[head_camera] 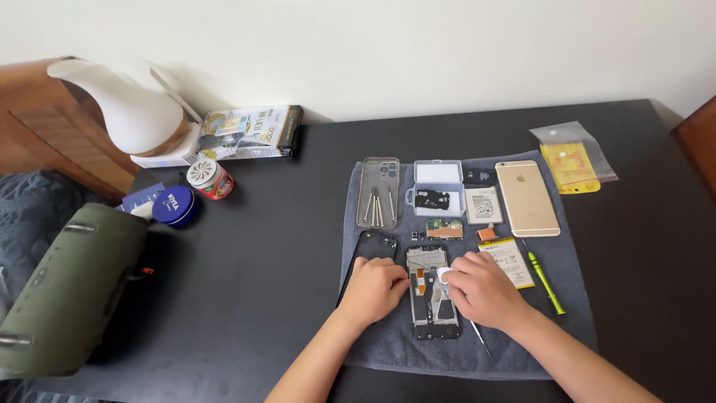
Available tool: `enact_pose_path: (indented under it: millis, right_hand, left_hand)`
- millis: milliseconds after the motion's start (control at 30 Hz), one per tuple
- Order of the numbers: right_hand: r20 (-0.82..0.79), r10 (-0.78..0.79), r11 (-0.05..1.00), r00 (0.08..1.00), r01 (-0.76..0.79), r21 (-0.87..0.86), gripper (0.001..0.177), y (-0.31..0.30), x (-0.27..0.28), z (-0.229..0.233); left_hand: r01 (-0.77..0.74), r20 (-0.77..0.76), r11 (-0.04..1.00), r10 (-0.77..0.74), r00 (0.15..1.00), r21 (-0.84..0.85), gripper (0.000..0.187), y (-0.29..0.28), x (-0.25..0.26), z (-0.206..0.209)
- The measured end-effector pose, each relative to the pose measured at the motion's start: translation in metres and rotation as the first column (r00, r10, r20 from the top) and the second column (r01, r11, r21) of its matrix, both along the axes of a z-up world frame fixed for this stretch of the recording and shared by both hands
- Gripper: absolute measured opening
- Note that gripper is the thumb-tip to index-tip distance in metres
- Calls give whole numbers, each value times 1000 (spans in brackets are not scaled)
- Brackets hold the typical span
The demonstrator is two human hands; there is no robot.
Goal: Cleaning a phone circuit board with a cloth as part of a repair process.
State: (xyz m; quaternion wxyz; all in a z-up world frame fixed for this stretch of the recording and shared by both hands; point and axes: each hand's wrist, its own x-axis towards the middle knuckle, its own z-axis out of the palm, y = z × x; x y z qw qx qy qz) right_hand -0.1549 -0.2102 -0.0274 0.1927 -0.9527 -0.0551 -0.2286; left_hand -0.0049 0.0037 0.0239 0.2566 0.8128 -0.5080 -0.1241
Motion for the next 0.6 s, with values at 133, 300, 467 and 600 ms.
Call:
enact_pose_path:
  millis: [133,300,467,600]
  right_hand:
    - [-15,2,1000,1000,-3,-14,15,-1,1,1]
    - [17,4,999,1000,-3,-52,15,1,1,5]
    - [17,35,998,999,-34,-53,19,2,1,6]
    - [39,37,997,999,-34,-64,18,2,1,9]
  left_hand:
    - [-8,-13,1000,7,1000,-12,11,-3,0,0]
    - [-4,13,1000,4,1000,-25,9,-1,0,-1]
    - [-15,16,999,15,1000,-34,9,-1,-1,-1]
    - [-13,20,1000,13,1000,-29,9,-2,0,-5]
